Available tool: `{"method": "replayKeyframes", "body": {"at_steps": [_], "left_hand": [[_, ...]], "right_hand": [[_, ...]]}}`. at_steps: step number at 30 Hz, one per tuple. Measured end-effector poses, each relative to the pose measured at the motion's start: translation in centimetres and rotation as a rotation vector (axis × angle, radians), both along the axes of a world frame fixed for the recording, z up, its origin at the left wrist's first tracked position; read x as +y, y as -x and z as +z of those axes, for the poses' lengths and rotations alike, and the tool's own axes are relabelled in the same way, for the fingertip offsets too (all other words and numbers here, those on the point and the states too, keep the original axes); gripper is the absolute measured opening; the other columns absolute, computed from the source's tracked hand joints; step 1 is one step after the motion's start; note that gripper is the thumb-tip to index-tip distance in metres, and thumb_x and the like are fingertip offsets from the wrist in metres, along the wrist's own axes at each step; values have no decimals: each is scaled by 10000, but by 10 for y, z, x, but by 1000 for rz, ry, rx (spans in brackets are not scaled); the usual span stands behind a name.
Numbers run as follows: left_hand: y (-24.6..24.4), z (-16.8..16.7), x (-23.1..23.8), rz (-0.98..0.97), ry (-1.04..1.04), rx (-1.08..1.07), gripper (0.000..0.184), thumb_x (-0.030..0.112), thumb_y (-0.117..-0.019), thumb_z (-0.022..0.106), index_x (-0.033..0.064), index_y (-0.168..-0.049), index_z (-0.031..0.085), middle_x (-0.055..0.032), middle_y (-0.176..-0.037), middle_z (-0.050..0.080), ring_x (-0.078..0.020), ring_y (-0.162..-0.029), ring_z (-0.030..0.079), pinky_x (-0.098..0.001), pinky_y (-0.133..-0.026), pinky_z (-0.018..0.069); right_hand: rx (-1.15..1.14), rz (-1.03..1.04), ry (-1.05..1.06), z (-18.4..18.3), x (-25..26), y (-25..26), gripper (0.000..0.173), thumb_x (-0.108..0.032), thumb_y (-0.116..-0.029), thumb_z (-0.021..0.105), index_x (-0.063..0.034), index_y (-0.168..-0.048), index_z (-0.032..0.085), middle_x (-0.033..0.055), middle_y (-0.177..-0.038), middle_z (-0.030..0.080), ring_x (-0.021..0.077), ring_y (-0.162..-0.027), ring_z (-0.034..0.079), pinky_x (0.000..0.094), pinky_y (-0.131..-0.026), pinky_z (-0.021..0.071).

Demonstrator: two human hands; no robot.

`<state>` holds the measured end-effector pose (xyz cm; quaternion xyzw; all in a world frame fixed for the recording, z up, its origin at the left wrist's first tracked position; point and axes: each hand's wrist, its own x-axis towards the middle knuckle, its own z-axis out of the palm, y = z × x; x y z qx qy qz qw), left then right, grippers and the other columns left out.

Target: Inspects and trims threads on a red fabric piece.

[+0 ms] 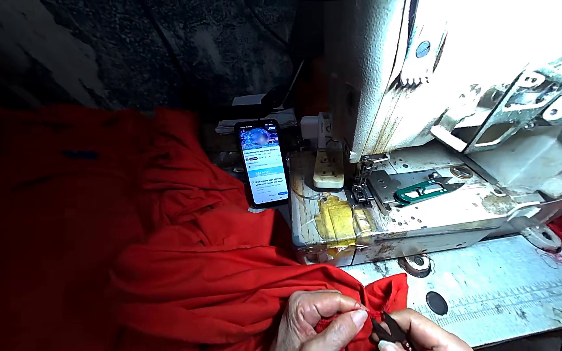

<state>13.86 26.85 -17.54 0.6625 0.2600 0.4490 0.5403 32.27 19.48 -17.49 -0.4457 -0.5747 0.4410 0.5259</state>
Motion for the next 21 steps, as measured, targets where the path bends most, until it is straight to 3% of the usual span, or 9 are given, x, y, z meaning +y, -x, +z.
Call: {"method": "replayKeyframes", "body": {"at_steps": [7,10,12,14,16,19,21], "left_hand": [[-1,-1,0,4,-52,11,155,-34,-919,597,-54,-883,746,-20,-839,740,32,-821,662,-154,-771,535],[0,-3,0,-5,-47,-3,158,-38,-918,587,-56,-894,742,-17,-846,736,27,-823,659,-159,-770,536],[1,-2,-1,-12,-54,1,143,-29,-908,608,-66,-944,742,-19,-870,744,27,-821,661,-161,-771,541],[1,-1,-2,1,-51,11,144,-35,-853,664,-58,-976,735,-4,-870,739,29,-780,648,-154,-723,538],[-1,-2,-2,32,-41,3,122,-48,-827,699,-46,-938,750,-5,-853,743,21,-769,649,-160,-716,538],[-2,-6,-4,47,-27,7,102,-18,-834,690,1,-903,763,34,-840,741,35,-771,649,-149,-713,540],[-3,-7,-2,72,-32,10,93,-3,-841,687,14,-892,763,42,-829,736,31,-767,646,-149,-710,535]], "right_hand": [[-56,33,11,5,5,-6,165,-62,-1024,553,55,-991,664,15,-764,663,-15,-599,564,164,-541,469],[146,89,135,5,9,-8,87,-48,-1005,578,-38,-970,657,-51,-760,682,-22,-557,578,167,-489,481],[239,104,194,5,11,-10,93,-31,-991,596,-56,-965,682,-53,-799,702,2,-597,622,193,-519,530],[183,72,162,7,12,-11,95,-12,-975,614,-33,-961,706,-46,-822,712,12,-677,656,210,-607,563],[12,17,63,10,14,-11,94,-39,-977,638,11,-952,714,-22,-818,691,-11,-699,623,187,-642,532],[-215,-76,-42,6,19,-9,201,-187,-989,657,-24,-884,713,-33,-715,630,-39,-620,541,158,-565,444],[-188,1,-142,-3,28,-13,283,-262,-1004,642,-43,-831,690,-43,-663,597,-45,-587,521,148,-528,415]]}}
